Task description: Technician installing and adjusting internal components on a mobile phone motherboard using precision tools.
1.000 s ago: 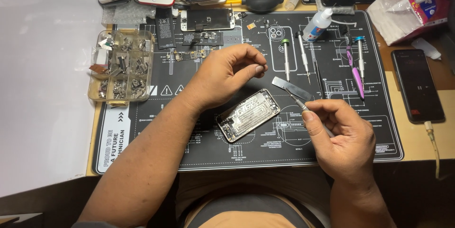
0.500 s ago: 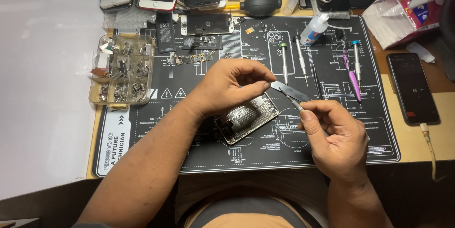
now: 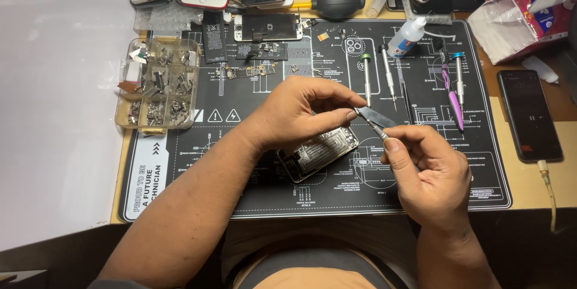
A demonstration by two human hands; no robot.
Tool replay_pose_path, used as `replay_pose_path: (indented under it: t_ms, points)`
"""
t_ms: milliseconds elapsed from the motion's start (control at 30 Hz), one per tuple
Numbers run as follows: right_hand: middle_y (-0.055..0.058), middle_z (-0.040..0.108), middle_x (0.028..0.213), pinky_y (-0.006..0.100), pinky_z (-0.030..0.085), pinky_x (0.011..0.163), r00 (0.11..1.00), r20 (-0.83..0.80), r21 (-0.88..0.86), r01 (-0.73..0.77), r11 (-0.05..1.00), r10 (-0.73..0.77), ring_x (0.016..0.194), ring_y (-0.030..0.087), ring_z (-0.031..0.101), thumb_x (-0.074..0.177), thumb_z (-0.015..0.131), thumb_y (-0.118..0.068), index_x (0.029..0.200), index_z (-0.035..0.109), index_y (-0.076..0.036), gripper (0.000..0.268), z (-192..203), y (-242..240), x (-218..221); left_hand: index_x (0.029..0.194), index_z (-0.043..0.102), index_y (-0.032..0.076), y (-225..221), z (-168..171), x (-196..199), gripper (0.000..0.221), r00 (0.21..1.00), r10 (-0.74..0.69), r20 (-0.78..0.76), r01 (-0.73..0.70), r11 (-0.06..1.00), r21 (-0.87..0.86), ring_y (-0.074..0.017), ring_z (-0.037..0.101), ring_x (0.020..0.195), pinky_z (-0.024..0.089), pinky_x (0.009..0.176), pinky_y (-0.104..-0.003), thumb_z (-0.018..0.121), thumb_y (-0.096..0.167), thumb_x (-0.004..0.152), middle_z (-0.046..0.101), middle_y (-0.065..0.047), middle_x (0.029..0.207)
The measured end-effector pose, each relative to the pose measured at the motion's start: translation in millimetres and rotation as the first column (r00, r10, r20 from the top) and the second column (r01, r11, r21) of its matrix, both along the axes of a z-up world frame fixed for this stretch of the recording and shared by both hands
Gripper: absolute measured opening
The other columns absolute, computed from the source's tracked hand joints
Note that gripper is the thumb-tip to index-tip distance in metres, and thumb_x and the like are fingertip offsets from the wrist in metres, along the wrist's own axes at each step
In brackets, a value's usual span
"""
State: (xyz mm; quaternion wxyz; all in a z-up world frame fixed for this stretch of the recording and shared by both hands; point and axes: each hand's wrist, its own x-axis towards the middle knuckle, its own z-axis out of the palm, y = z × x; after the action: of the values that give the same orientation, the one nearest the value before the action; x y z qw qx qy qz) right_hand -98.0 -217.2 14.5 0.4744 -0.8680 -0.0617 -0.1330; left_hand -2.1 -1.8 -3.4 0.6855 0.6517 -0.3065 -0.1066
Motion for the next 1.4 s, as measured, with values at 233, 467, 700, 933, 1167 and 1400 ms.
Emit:
replay_pose_path:
  t_ms: [233,467,700,933,1167,1400]
  points:
    - [0.007,0.069,0.075,0.018,0.051,0.061,1.0,0.013,0.023,-0.017,1.0,0.016,0.065,0.01,0.066,0.101,0.061,-0.008,0.106,0.069,-0.001,0.012,0.1,-0.6,1.1,0.112,0.073,0.005,0.7,-0.9,1.3,0.019,0.999,0.007,0.045,-0.008,1.0,0.027,-0.0108,0.072,0.093,0.062,0.086,-0.022,0.073,0.006,0.093,0.077,-0.008,0.105]
    - [0.008,0.07,0.078,0.019,0.054,0.064,1.0,0.011,0.029,-0.005,1.0,0.004,0.067,0.012,0.068,0.101,0.062,-0.008,0.107,0.07,-0.001,0.012,-1.7,-2.3,1.1,0.126,0.068,0.009,1.9,1.4,-1.6,0.03,1.0,-0.015,-0.004,0.015,1.0,0.007,-0.0065,0.068,0.089,0.056,0.082,-0.019,0.07,0.002,0.097,0.075,-0.003,0.1]
    - [0.007,0.07,0.079,0.019,0.053,0.065,1.0,-0.007,0.045,0.009,0.999,-0.009,0.069,0.011,0.069,0.1,0.063,-0.008,0.107,0.07,-0.001,0.012,-4.0,-3.1,-0.2,0.116,0.075,0.011,1.7,-3.7,2.3,0.024,0.995,0.031,0.1,-0.037,0.997,0.062,-0.0057,0.068,0.082,0.056,0.073,-0.017,0.071,0.002,0.094,0.077,-0.004,0.1]
    - [0.007,0.071,0.083,0.019,0.055,0.066,1.0,0.006,0.043,0.004,0.999,-0.004,0.07,0.012,0.07,0.1,0.064,-0.008,0.108,0.07,-0.001,0.012,-4.5,-3.8,-1.2,0.122,0.072,0.008,0.5,-0.6,0.3,0.027,1.0,-0.007,-0.02,0.007,1.0,0.025,-0.006,0.067,0.084,0.056,0.076,-0.019,0.07,0.004,0.096,0.075,-0.002,0.095]
    - [0.006,0.071,0.081,0.018,0.054,0.066,1.0,-0.004,0.022,0.012,1.0,-0.012,0.069,0.011,0.07,0.1,0.063,-0.008,0.106,0.071,-0.002,0.011,-0.5,-1.2,-3.8,0.108,0.076,0.008,1.3,1.3,1.6,0.017,0.997,0.046,0.062,-0.053,0.992,0.111,-0.0064,0.071,0.085,0.059,0.077,-0.019,0.075,0.013,0.092,0.079,-0.004,0.097]
    - [0.007,0.07,0.08,0.019,0.055,0.065,1.0,0.026,0.035,-0.01,0.999,0.009,0.068,0.012,0.07,0.1,0.063,-0.007,0.105,0.07,-0.001,0.011,0.1,-0.5,-5.3,0.116,0.074,0.008,3.9,5.3,0.0,0.021,0.997,-0.073,0.018,0.07,0.991,0.11,-0.0069,0.07,0.091,0.059,0.084,-0.02,0.069,0.014,0.096,0.078,-0.003,0.101]
